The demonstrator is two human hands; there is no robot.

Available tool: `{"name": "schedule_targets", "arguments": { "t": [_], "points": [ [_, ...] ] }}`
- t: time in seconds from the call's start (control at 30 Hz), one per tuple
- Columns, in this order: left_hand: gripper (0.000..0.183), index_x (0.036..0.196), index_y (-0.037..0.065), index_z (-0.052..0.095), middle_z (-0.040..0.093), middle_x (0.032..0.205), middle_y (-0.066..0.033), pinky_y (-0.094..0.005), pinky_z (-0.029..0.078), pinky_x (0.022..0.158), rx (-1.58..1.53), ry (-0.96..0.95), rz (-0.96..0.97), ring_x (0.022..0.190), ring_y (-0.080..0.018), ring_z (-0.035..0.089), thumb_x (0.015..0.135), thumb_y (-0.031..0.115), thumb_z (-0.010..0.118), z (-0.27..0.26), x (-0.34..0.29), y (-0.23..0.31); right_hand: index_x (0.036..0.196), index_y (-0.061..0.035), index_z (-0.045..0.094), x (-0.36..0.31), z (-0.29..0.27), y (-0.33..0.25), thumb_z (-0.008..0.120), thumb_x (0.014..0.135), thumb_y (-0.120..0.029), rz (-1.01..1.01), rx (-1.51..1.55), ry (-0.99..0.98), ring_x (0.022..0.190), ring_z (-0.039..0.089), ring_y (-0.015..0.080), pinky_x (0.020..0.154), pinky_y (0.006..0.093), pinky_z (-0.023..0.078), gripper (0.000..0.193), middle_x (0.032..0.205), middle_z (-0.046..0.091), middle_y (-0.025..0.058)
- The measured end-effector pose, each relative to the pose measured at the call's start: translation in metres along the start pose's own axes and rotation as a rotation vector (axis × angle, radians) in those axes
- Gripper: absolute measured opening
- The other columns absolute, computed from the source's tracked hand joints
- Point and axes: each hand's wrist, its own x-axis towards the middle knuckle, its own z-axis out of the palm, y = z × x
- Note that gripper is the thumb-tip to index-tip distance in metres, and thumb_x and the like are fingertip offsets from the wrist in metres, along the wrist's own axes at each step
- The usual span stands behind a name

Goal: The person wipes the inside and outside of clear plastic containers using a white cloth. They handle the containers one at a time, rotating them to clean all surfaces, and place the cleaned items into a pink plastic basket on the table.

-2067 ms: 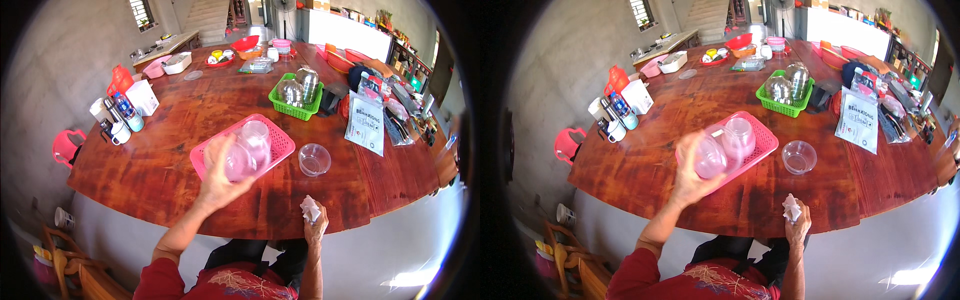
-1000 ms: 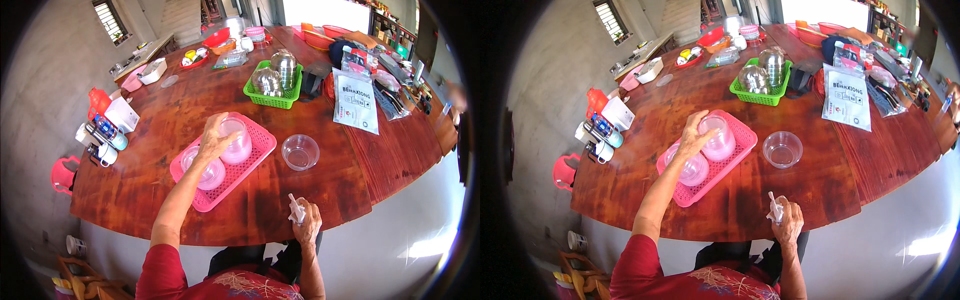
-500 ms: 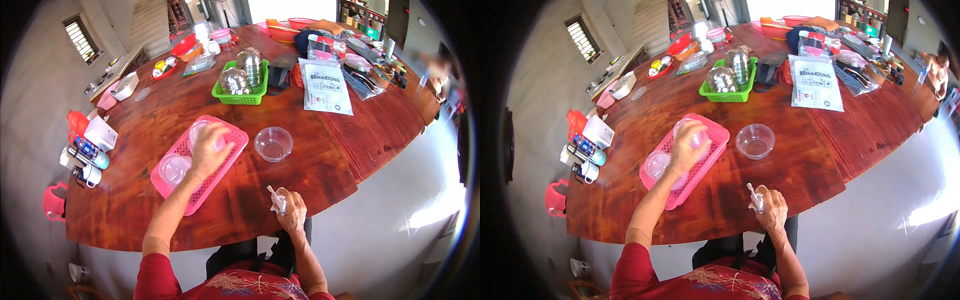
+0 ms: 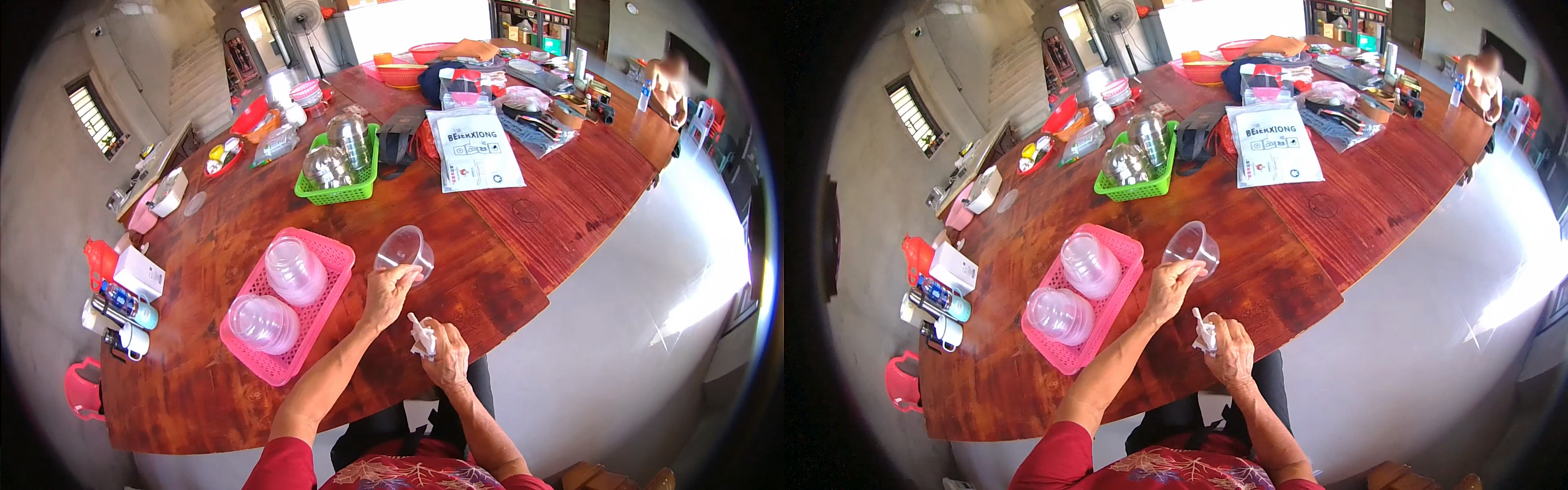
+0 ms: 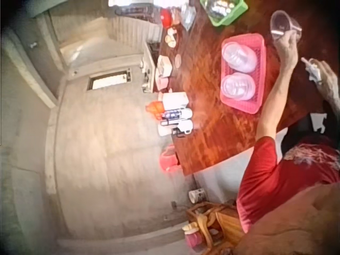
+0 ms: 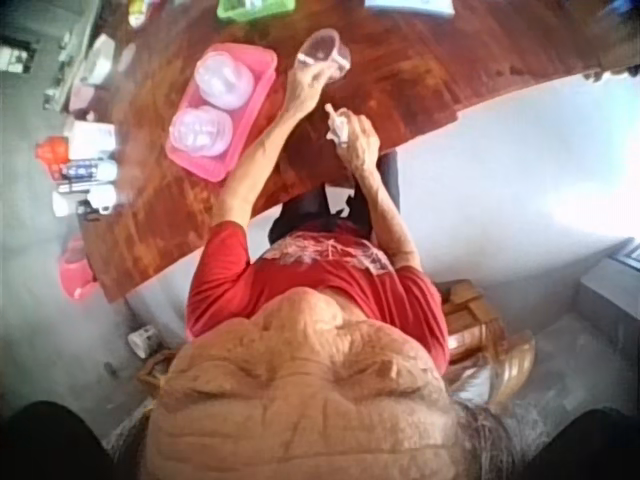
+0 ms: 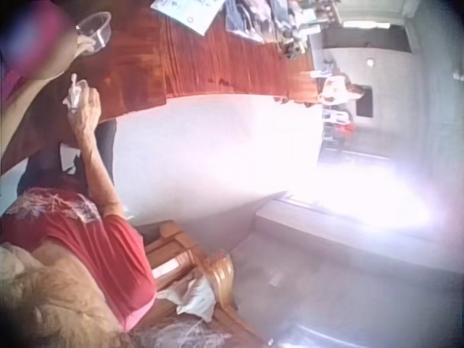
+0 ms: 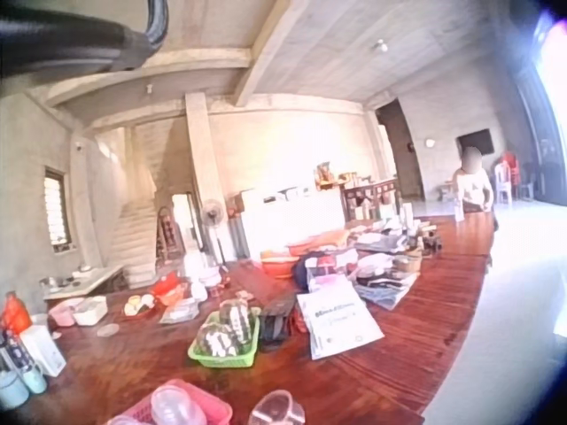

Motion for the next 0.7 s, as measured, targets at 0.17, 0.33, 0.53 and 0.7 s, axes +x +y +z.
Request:
{"name": "schedule_targets", "arguments": {
  "t": [0.17,0.33,0.53,0.7],
  "points": [
    [0.022,0.104,-0.001,0.064,0.069,0.097,-0.006,-0.0259,0.047,0.084,-0.381,0.032,-0.055,0.088,-0.0105,0.061,0.095,0.016,0.056,-0.009,-0.029,0.024,0.103,-0.0096,0.057,-0.003,0.0,0.003,0.071,0.064,-0.004,0.003,0.054,0.04,0.083,0.06,0.0316,0.072,0.0415,0.05,0.041,0.088,0.059,0.0119],
    [0.019,0.104,0.001,0.062,0.065,0.1,-0.0025,-0.0242,0.047,0.08,-0.461,0.057,-0.046,0.087,-0.0076,0.057,0.094,0.016,0.056,-0.008,-0.07,0.026,0.11,-0.0022,0.057,-0.01,0.005,0.03,0.066,0.073,-0.003,0.23,0.562,0.132,0.087,0.065,0.0248,0.076,0.0337,0.051,0.038,0.098,0.064,0.0129],
    [0.021,0.112,0.002,0.058,0.06,0.103,-0.0036,-0.0252,0.046,0.08,-0.346,0.045,-0.088,0.093,-0.0098,0.054,0.096,0.013,0.048,0.005,-0.129,0.002,0.117,-0.0051,0.055,-0.007,-0.02,-0.035,0.063,0.078,-0.02,-0.189,0.24,0.121,0.1,0.048,0.0337,0.087,0.0432,0.041,0.042,0.116,0.047,0.0213],
    [0.029,0.122,0.001,0.05,0.058,0.106,-0.0041,-0.0258,0.045,0.085,-0.534,-0.142,-0.229,0.1,-0.0115,0.053,0.093,0.004,0.046,-0.002,-0.142,0.012,0.115,-0.0115,0.059,-0.003,-0.02,-0.055,0.063,0.077,-0.02,-0.219,-0.098,0.059,0.1,0.048,0.0342,0.086,0.0442,0.04,0.039,0.113,0.051,0.0172]
  ]
}}
